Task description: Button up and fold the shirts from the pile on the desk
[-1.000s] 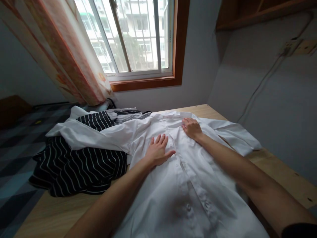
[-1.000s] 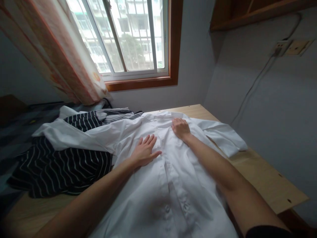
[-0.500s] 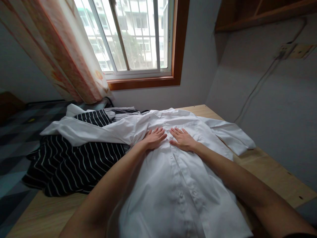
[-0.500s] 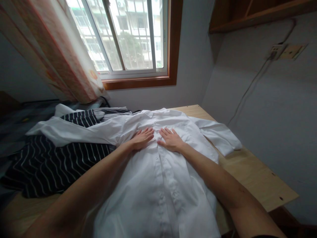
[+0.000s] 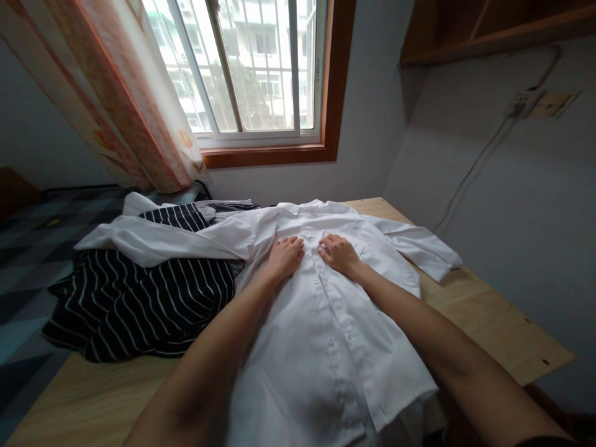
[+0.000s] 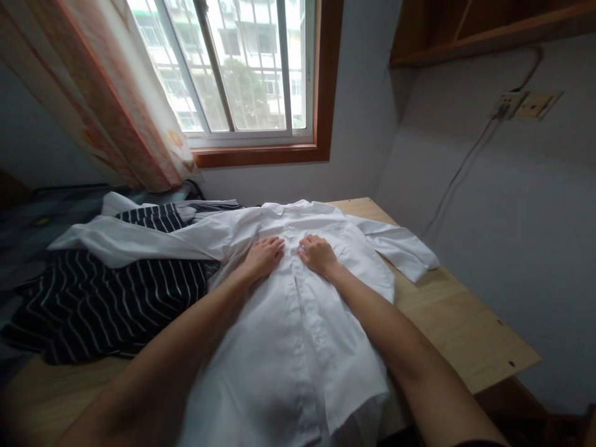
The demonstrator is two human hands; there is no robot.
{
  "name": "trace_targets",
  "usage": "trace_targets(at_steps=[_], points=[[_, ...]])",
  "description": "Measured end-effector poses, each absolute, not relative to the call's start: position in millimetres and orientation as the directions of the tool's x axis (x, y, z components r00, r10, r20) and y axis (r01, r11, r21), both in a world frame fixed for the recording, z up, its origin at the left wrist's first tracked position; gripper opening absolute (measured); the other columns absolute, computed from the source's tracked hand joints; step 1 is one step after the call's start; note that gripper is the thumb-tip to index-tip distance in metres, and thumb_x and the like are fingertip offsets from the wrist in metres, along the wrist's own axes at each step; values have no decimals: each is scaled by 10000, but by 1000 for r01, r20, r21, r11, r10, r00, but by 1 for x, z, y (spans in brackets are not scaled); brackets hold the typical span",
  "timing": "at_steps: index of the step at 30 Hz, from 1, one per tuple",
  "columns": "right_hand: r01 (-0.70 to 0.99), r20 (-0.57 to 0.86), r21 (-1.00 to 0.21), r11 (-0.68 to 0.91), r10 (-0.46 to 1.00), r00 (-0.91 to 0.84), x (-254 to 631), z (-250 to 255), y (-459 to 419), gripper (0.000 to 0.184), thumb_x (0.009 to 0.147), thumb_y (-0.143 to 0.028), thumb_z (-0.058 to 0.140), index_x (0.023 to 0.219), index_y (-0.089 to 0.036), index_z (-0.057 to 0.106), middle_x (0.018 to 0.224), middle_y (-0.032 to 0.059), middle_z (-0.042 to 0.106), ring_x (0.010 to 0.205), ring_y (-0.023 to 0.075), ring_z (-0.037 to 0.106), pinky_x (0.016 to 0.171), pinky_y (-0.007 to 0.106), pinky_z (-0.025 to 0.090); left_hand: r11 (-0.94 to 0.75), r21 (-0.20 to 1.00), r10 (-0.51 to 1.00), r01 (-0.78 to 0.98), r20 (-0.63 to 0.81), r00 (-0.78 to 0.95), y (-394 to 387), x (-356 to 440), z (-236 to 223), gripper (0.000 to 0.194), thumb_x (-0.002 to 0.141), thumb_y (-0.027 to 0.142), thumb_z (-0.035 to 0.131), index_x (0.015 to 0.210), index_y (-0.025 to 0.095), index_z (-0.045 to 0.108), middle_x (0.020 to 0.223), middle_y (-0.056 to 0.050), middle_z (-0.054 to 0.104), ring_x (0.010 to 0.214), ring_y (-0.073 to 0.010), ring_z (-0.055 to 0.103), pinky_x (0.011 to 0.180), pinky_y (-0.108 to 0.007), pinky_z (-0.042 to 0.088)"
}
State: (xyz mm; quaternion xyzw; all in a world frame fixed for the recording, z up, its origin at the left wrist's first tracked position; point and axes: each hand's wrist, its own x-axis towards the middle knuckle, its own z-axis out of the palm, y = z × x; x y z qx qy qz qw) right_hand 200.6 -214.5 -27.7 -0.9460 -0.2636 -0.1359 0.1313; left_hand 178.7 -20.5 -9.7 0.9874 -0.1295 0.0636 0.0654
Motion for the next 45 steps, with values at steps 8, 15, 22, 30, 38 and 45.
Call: trace_targets(at_steps=[8,15,22,30,38,45], points=[[368,306,-228,-901,292,906,177,-12,-183,225,926,-369,548,992,-167,623,1009,110,643,953,246,592,808,318,450,-941,338,47,-24,200,979,-51,157,-12,214,893,261,522,976,206,711,1032,-85,668,1006,-251,592,835,-345,431],[327,274,-177,-929,272,922,164,-16,-176,234,875,-332,578,1003,-146,640,1048,138,640,1004,267,576,799,328,464,-929,371,57,-16,185,981,-50,160,-18,168,874,292,586,942,221,722,1020,-66,675,1022,-247,588,843,-347,424],[310,273,-211,-927,248,929,166,-19,-176,148,885,-268,566,941,-166,656,980,94,672,946,229,613,775,290,452,-929,369,55,-6,157,986,-51,162,-18,141,878,299,594,883,222,711,1014,-62,686,1028,-251,584,848,-355,419],[311,302,-499,-809,174,937,177,-24,-185,130,893,-207,568,872,-175,692,860,53,720,813,191,656,733,256,424,-884,467,103,30,132,986,-50,160,-13,158,902,321,570,901,209,682,1024,-56,696,1009,-232,593,847,-344,402],[352,387,-681,-642,92,917,177,-17,-186,125,831,-213,608,847,-189,730,822,42,737,751,191,662,720,259,459,-880,473,113,39,128,985,-56,155,-5,168,916,307,540,885,200,665,1002,-71,704,997,-238,604,856,-352,394],[311,318,-778,-546,84,944,180,-32,-183,150,791,-228,621,841,-191,757,825,47,752,772,202,686,744,272,494,-788,607,171,96,66,983,-54,161,-8,163,900,314,570,885,194,680,943,-55,720,906,-205,630,808,-311,420]])
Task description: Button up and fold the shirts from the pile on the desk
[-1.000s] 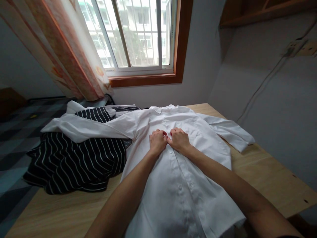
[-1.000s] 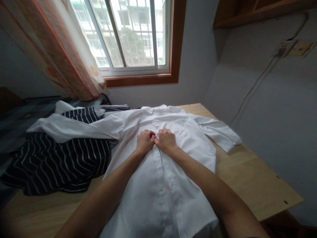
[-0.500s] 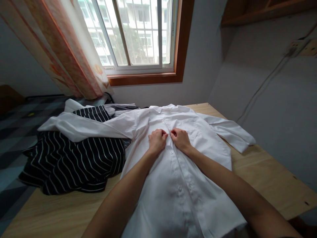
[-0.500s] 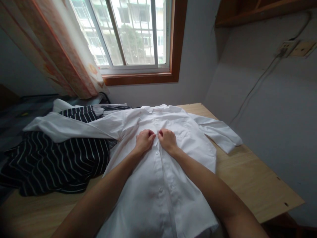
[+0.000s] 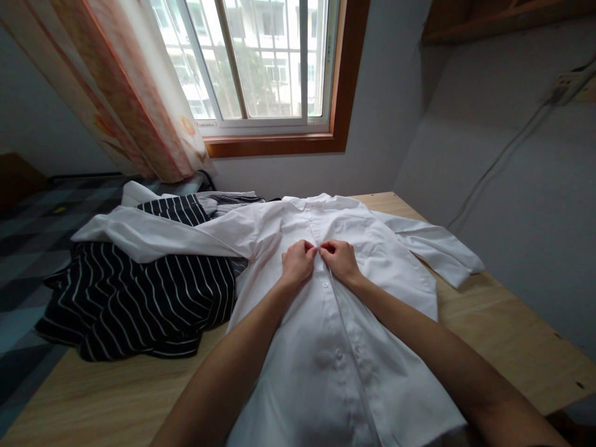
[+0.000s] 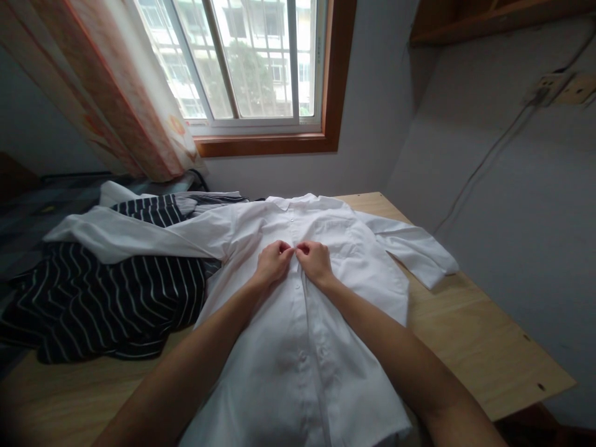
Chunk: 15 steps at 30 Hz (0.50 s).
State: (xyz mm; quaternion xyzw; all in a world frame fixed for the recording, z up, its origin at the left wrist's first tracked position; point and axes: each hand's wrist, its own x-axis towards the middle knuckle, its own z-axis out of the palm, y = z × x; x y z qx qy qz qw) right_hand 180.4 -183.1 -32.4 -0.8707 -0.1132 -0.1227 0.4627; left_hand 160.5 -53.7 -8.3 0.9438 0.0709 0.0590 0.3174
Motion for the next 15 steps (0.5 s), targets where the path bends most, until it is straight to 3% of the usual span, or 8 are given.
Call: trace_targets(at_steps=[5,11,15], points=[[306,304,-874,-377,68,950,182,-38,-184,196,761,-251,617,845,-148,761,801,66,751,731,210,682,709,283,511,-699,711,166,81,52,985,-50,165,-10,141,855,279,621,835,162,698,882,-54,724,837,-179,633,752,-273,432],[289,281,-901,-324,72,957,181,-37,-185,205,725,-228,597,822,-175,769,783,39,749,730,200,674,698,270,513,-665,744,173,60,76,982,-47,165,-14,151,815,282,653,801,149,723,803,-56,723,755,-167,632,686,-255,438],[247,222,-935,-253,125,967,187,-39,-188,232,746,-252,554,775,-176,771,649,13,707,611,173,634,583,238,482,-587,808,220,45,106,970,-47,166,-16,118,751,251,692,777,150,746,761,-53,727,725,-164,646,656,-242,450]])
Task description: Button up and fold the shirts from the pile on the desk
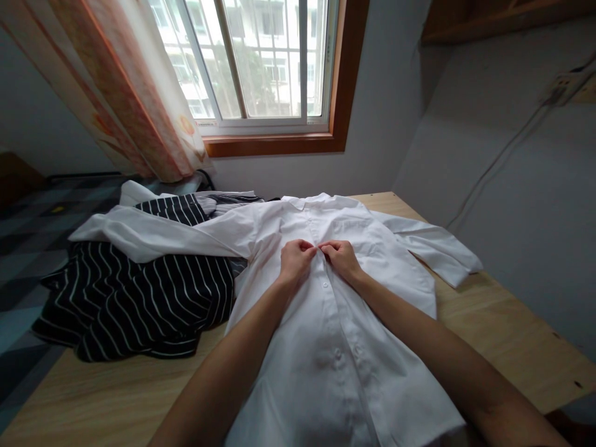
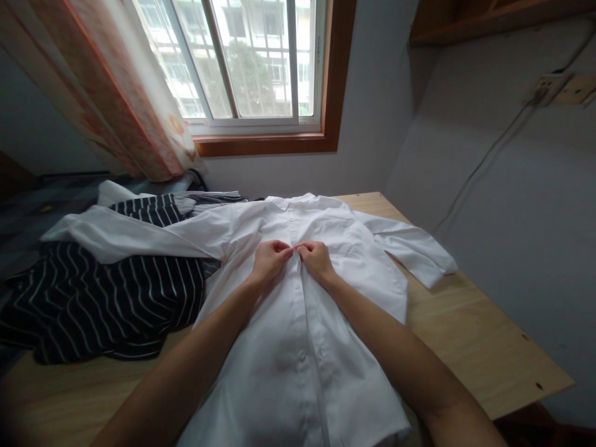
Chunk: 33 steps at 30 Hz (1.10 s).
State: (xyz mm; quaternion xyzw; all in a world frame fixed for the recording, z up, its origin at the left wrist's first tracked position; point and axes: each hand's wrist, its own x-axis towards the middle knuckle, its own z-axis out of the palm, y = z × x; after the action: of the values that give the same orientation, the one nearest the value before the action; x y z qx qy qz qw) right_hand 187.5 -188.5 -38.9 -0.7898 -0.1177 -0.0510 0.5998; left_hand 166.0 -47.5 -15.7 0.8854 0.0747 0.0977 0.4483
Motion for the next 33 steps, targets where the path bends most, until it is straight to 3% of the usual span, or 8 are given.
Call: trace_targets(at_steps=[5,12,18,21,27,33], points=[[272,228,-927,-258,188,955,193,-41,-193,254,782,-295,555,811,-163,770,614,9,688,535,155,604,531,229,464,-526,851,207,19,106,973,-48,166,-15,85,705,186,688,743,161,759,708,-45,726,674,-156,653,643,-237,467],[394,347,-847,-358,189,919,187,-35,-191,195,772,-217,590,820,-190,776,780,33,752,721,185,686,699,254,508,-476,876,261,84,49,964,-50,168,-16,154,678,167,682,811,155,759,693,-50,722,640,-157,657,604,-236,481],[324,284,-886,-330,163,945,190,-40,-190,149,742,-216,635,797,-176,767,750,36,747,696,189,689,661,252,518,-421,901,251,106,3,968,-53,166,-17,208,683,145,635,869,143,727,643,-28,706,546,-139,636,539,-225,474],[317,282,-891,-324,151,947,189,-41,-189,125,731,-242,666,772,-167,757,714,39,738,679,194,687,642,254,517,-457,884,269,102,28,963,-54,167,-17,199,688,133,611,847,154,730,651,-32,712,605,-156,667,598,-239,501],[355,331,-858,-370,130,935,183,-36,-186,108,736,-236,672,762,-181,761,704,33,738,673,197,690,653,259,510,-496,862,302,110,52,952,-54,168,-18,149,735,267,668,828,172,733,687,-49,726,708,-190,697,683,-268,526],[320,291,-883,-342,134,947,183,-34,-186,79,713,-229,697,725,-187,762,706,35,744,680,206,701,643,257,515,-489,864,325,119,54,944,-54,168,-21,153,723,195,642,854,163,715,711,-44,730,692,-179,695,702,-276,526]])
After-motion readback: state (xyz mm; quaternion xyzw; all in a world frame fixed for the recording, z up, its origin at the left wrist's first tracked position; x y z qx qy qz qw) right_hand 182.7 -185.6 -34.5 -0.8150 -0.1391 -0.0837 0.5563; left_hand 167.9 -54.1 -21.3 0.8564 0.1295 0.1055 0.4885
